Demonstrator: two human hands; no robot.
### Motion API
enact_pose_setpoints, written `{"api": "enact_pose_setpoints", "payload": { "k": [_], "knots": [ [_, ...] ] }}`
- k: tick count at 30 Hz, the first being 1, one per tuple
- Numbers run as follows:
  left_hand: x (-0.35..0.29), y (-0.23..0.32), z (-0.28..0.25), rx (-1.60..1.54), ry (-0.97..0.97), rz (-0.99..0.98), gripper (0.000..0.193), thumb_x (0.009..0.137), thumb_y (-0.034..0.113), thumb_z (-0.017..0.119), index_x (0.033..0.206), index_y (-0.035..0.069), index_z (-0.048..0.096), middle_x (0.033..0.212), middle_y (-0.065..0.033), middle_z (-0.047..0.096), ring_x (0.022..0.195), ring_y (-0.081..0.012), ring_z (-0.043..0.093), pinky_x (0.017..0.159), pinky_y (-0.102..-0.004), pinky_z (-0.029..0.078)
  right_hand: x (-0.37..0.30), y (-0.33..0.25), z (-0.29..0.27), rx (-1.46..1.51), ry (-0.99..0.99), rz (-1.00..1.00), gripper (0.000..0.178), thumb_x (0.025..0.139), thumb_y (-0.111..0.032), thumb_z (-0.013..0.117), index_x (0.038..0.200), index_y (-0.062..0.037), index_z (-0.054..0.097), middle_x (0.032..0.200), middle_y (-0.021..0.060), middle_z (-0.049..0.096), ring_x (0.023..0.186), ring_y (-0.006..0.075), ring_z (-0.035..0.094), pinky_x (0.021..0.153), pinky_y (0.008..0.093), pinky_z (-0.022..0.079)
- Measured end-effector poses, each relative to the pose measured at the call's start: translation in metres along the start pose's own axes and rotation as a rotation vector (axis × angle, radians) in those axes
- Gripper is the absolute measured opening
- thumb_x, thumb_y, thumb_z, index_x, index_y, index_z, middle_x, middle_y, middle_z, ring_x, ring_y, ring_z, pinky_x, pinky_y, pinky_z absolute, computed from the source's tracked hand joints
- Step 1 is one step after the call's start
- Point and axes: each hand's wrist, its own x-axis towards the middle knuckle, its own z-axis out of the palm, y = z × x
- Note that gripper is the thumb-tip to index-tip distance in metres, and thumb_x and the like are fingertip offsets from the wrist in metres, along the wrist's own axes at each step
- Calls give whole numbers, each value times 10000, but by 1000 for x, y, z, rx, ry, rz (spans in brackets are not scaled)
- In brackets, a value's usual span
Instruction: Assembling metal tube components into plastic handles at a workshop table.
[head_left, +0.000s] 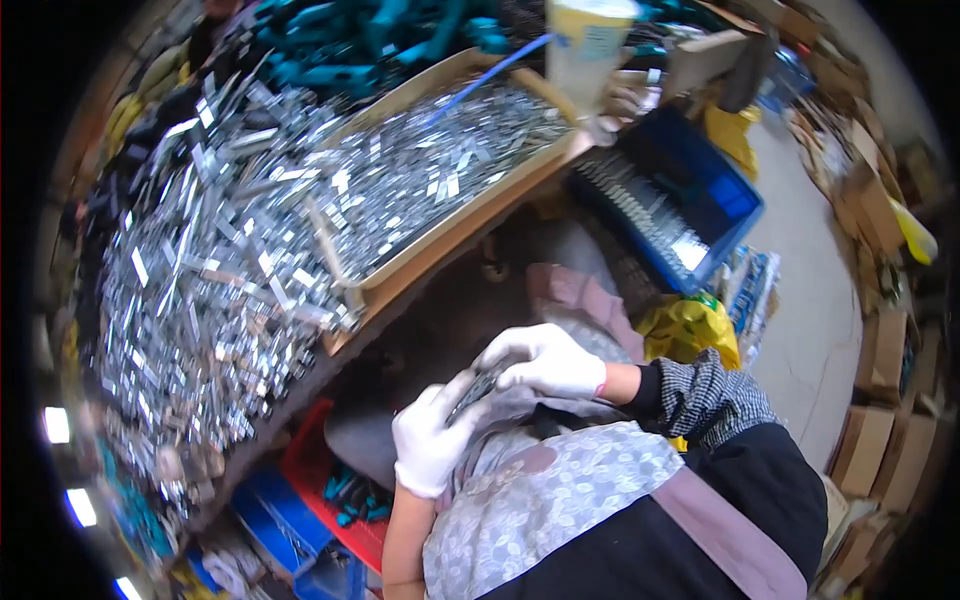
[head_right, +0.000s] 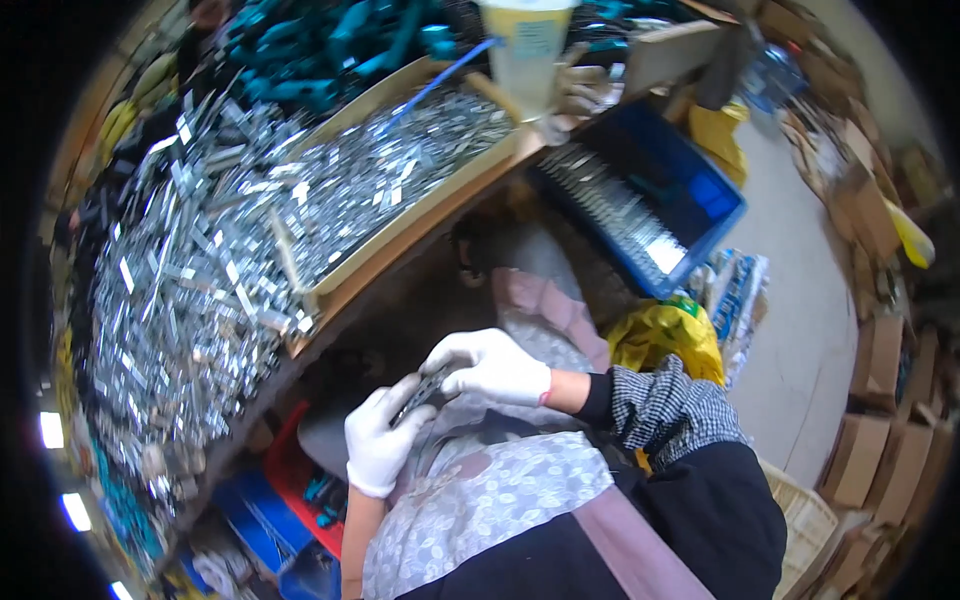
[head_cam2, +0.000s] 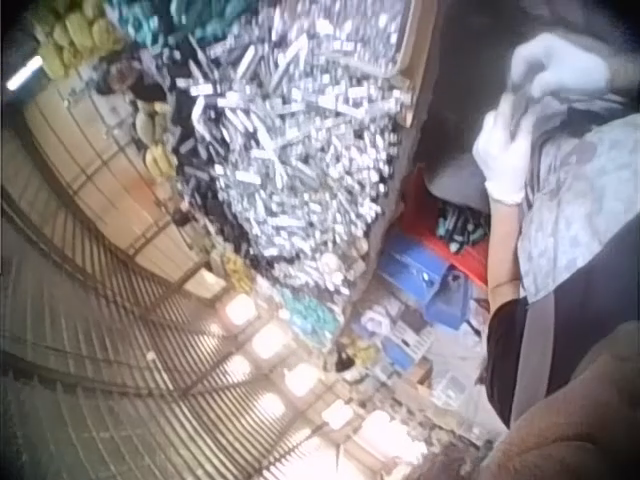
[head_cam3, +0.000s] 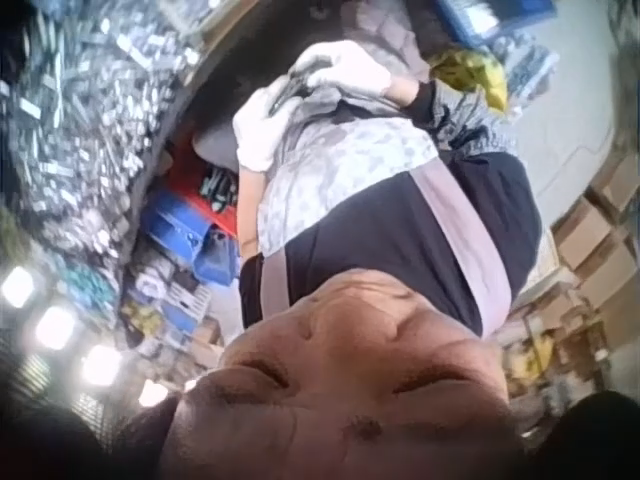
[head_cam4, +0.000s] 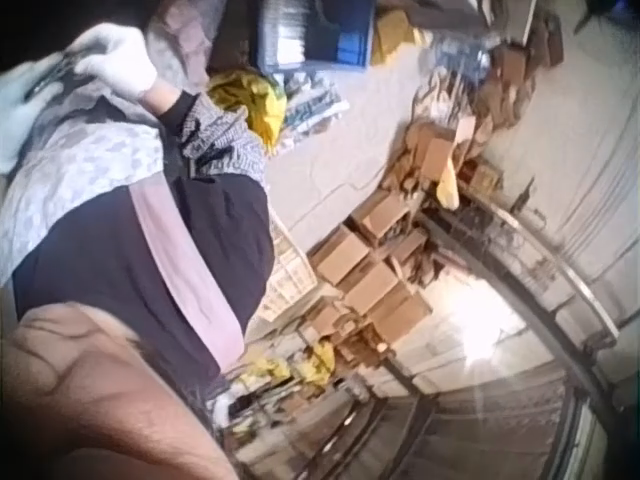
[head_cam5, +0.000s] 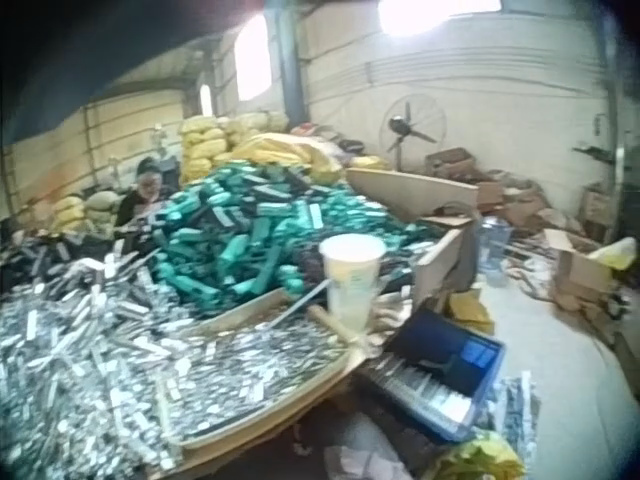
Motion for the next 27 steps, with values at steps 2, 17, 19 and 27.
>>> {"api": "enact_pose_setpoints", "payload": {
  "k": [2,17,19,27],
  "knots": [
    [-3,1,10,-8,-16,-15,320,776,183,813,1067,67,744,850,-146,700,724,-318,695,663,-368,546,-6,-3,-15,-60,-65,0,314,866,-64,729,1167,9,678,1165,101,692,1054,181,657,962,327,520],
    [-1,1,32,5,-35,-167,264,803,160,758,1034,35,733,919,-161,724,822,-325,716,743,-374,560,-49,96,-303,-1465,541,-27,200,741,-13,622,910,-81,707,909,163,661,912,384,645,781,469,538],
    [-1,4,33,24,-26,-166,266,803,159,758,1038,38,732,924,-160,724,823,-326,715,743,-376,560,-43,104,-305,-1507,557,-4,195,740,-3,614,912,-58,687,921,182,655,919,396,642,786,476,535],
    [-5,1,31,-17,24,-188,274,798,153,763,1047,43,730,914,-163,719,812,-328,712,736,-377,558,-38,103,-314,-1575,476,248,104,750,-99,643,831,-54,691,885,186,680,871,403,666,759,486,548]
  ]
}}
